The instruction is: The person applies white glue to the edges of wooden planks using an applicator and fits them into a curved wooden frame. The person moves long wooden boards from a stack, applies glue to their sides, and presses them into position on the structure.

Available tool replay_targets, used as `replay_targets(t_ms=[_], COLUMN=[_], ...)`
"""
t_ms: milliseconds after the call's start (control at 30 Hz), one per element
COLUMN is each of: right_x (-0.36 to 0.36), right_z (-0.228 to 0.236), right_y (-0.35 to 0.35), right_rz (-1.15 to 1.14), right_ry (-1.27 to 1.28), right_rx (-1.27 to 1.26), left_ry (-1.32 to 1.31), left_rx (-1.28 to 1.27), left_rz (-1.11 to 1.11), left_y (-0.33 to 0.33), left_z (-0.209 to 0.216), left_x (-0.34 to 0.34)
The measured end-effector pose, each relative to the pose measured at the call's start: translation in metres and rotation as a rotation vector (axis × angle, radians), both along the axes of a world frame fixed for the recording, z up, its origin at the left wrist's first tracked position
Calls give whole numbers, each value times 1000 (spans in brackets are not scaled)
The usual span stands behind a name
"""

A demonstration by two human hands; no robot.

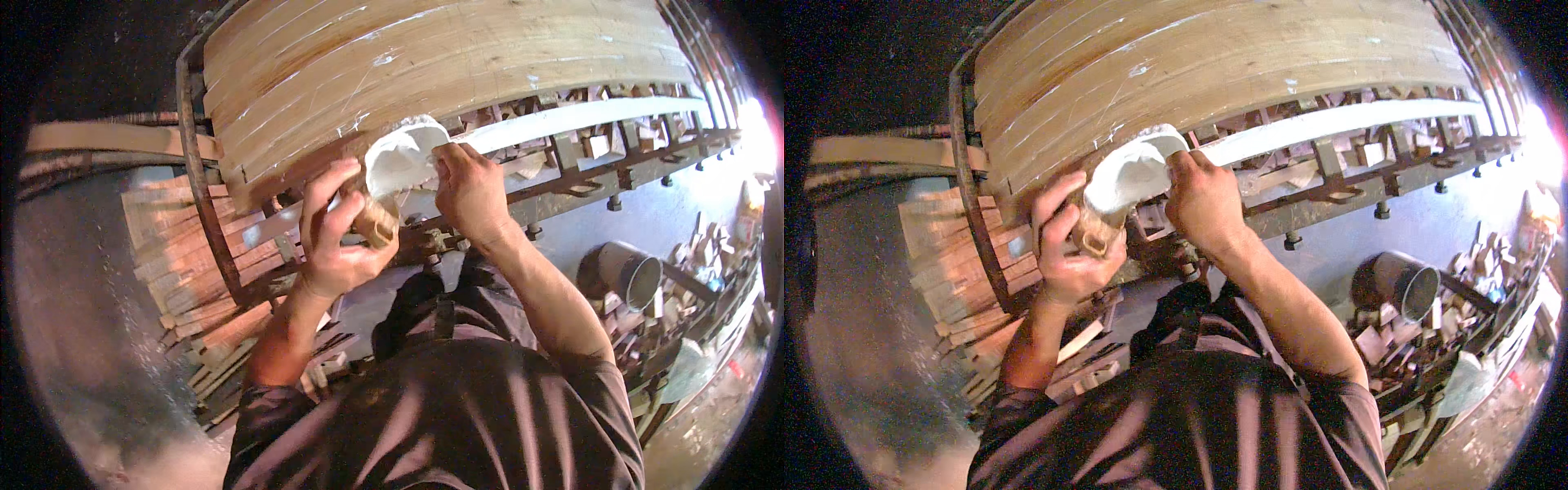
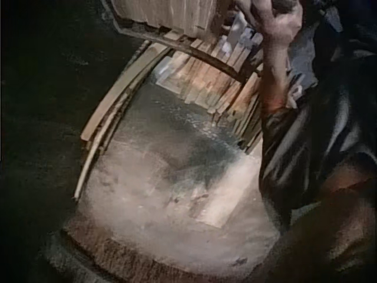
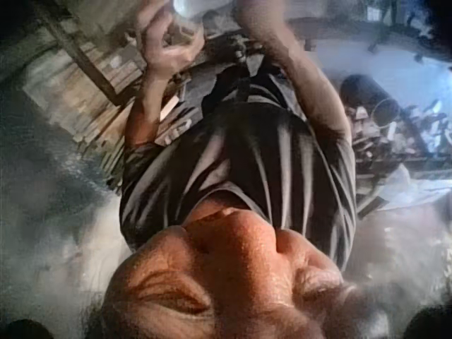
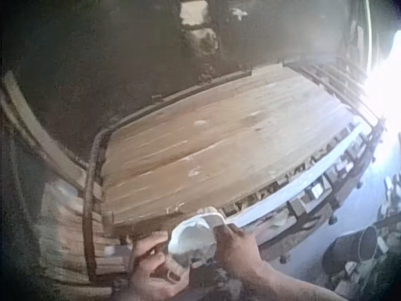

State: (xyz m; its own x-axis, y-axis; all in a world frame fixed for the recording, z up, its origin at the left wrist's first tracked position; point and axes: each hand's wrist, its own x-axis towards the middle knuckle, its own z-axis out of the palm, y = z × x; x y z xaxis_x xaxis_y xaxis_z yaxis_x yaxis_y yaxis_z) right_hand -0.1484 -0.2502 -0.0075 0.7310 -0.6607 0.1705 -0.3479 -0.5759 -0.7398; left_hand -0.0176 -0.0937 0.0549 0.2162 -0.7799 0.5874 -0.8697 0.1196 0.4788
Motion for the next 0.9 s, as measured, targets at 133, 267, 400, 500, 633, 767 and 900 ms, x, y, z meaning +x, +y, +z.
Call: replay_targets(t_ms=[133,267,400,500,633,767,900], right_x=[-4,-1,5,3,-5,-16,-48], right_z=[-6,-1,2,0,-11,1,1], right_y=[13,11,-1,-12,-23,-35,-52], right_rz=[-46,-30,-77,-51,-50,-113,-233], right_ry=[-89,-84,-82,-65,-73,-131,-263], right_rx=[267,470,627,638,1078,1275,1370], left_ry=[5,1,-5,-20,-73,-17,7], left_rx=[76,12,61,99,99,141,99], left_rz=[-9,-27,-4,-3,42,88,196], left_y=[-5,-14,-23,-30,-28,-24,-7], left_z=[-3,-15,-8,1,6,6,-29], left_x=[-13,-26,-36,-39,-33,-22,8])
